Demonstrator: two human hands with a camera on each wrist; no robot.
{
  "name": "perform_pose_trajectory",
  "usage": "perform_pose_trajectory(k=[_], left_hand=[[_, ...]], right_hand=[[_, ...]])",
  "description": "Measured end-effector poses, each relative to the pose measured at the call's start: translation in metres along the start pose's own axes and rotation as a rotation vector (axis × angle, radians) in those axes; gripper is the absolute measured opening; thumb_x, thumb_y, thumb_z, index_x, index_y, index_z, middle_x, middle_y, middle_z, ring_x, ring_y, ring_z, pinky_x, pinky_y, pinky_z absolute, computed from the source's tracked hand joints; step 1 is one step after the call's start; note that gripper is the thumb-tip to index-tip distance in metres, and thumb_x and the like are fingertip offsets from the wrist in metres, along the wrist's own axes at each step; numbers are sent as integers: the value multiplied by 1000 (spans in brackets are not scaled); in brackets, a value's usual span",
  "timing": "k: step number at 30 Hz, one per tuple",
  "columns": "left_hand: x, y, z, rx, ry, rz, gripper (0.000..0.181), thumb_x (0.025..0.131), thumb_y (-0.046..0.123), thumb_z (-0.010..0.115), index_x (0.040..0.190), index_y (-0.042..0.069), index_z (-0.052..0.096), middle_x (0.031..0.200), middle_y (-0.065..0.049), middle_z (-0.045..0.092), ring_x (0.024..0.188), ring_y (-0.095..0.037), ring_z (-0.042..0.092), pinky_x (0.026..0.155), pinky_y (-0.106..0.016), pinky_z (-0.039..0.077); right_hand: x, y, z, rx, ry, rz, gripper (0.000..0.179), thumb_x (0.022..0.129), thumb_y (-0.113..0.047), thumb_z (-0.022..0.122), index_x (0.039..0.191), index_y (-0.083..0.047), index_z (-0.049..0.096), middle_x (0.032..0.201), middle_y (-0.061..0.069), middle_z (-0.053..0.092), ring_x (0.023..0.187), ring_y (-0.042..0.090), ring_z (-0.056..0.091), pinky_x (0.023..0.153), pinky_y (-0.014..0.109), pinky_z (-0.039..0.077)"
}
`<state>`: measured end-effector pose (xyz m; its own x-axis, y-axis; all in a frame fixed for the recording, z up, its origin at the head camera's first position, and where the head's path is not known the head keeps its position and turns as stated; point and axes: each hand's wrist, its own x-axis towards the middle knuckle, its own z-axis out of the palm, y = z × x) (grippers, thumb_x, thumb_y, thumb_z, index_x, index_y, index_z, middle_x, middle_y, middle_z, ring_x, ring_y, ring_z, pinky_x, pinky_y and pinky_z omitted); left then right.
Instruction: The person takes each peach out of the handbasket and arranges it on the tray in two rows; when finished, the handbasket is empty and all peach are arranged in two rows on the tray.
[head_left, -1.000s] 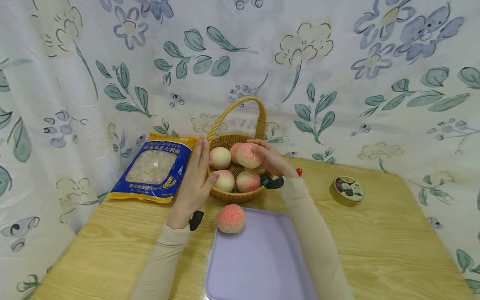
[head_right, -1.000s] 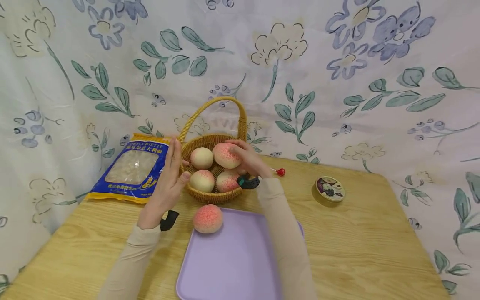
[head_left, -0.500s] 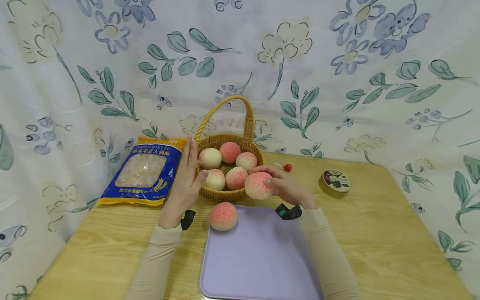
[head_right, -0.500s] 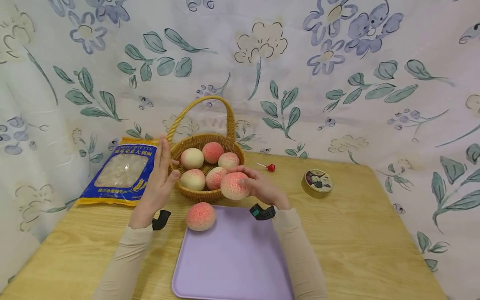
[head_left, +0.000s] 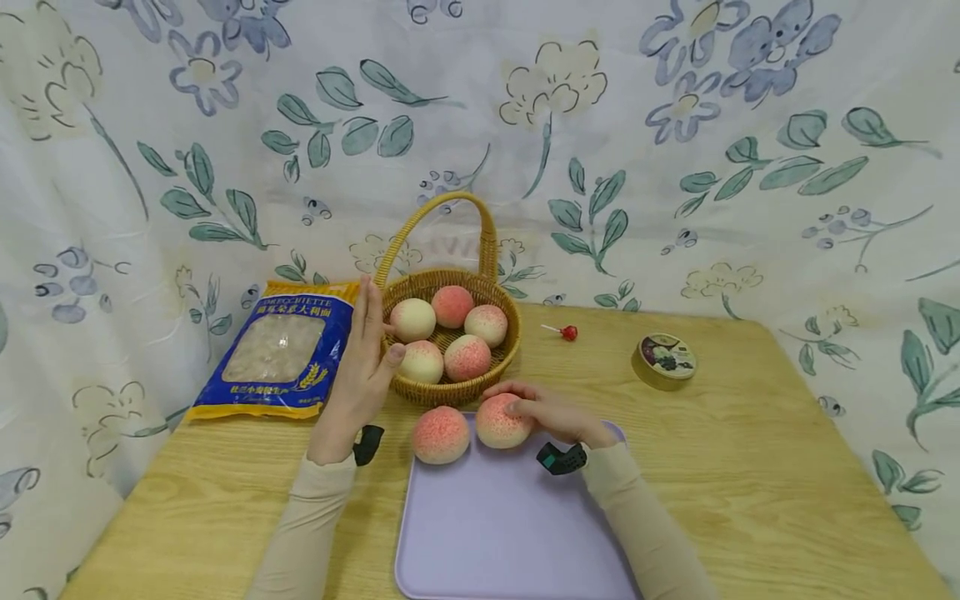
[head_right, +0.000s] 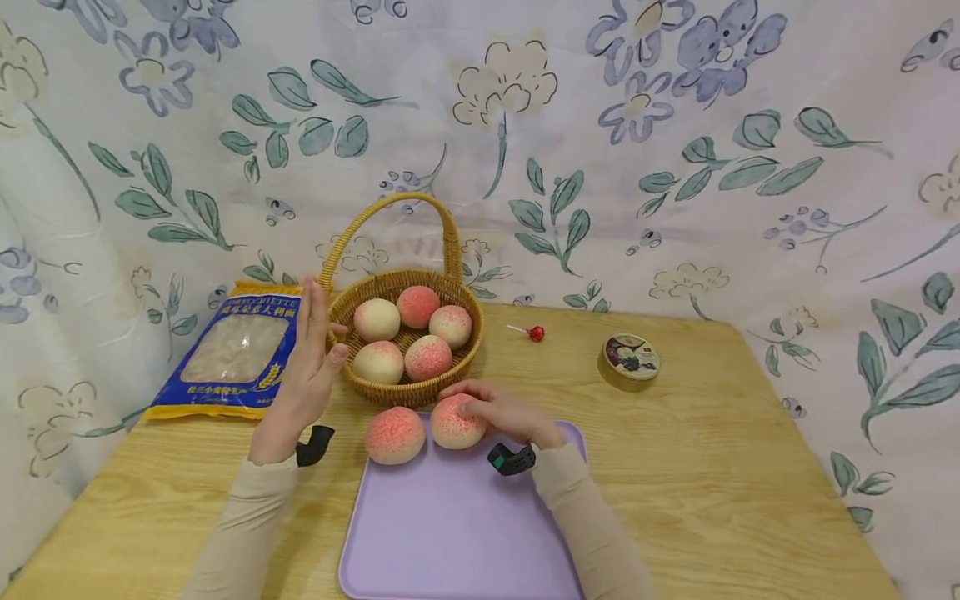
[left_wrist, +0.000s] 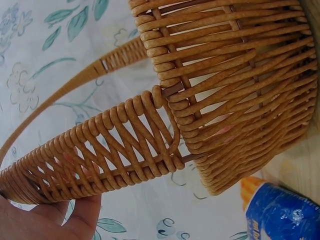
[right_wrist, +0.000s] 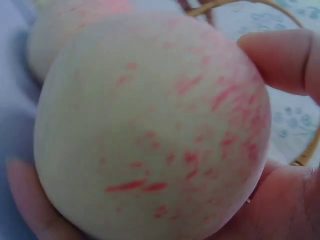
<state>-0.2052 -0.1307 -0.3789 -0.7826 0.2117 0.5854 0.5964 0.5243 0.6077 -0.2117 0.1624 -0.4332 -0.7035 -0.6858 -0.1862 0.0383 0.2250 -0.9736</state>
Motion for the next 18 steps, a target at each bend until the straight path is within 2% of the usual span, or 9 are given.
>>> perform_pose_trajectory(k=[4,8,10,12,15,18], left_hand=[[-1,0,0,10,9,9,83,93,70,21,156,26,-8,165,-4,-11,103,-36,55,88,-56,42],[-1,0,-1,8,22,15,83,94,70,22,157,25,-8,165,-5,-10,103,-36,56,87,-55,43],[-1,0,-1,6,23,18,83,94,70,22,157,24,-8,165,-7,-9,101,-36,56,86,-54,44],[-1,0,-1,2,19,17,83,94,70,22,157,24,-8,165,-7,-9,100,-35,56,86,-53,44],[-1,-1,0,2,15,14,83,93,70,21,157,26,-8,165,-7,-10,100,-35,56,86,-53,43],[-2,-1,1,4,12,15,82,94,69,22,156,26,-9,165,-8,-10,101,-35,56,89,-54,42]], right_hand=[[7,6,7,-66,-19,-19,44,101,-23,46,140,-2,46,142,17,49,116,7,51,98,26,40],[11,7,10,-107,-64,-51,45,102,-25,44,141,-2,46,145,18,46,123,14,49,101,27,38],[12,7,11,-109,-83,-41,46,103,-27,43,143,-4,44,146,18,43,123,19,49,96,31,47],[12,7,12,-103,-98,-13,48,104,-30,41,145,-6,42,148,18,39,123,24,49,85,37,55],[11,7,13,-75,-113,34,51,104,-35,39,148,-9,37,149,18,34,121,29,48,69,46,58],[8,9,11,-124,-105,14,52,106,-36,33,149,-6,36,151,18,35,133,32,41,93,41,51]])
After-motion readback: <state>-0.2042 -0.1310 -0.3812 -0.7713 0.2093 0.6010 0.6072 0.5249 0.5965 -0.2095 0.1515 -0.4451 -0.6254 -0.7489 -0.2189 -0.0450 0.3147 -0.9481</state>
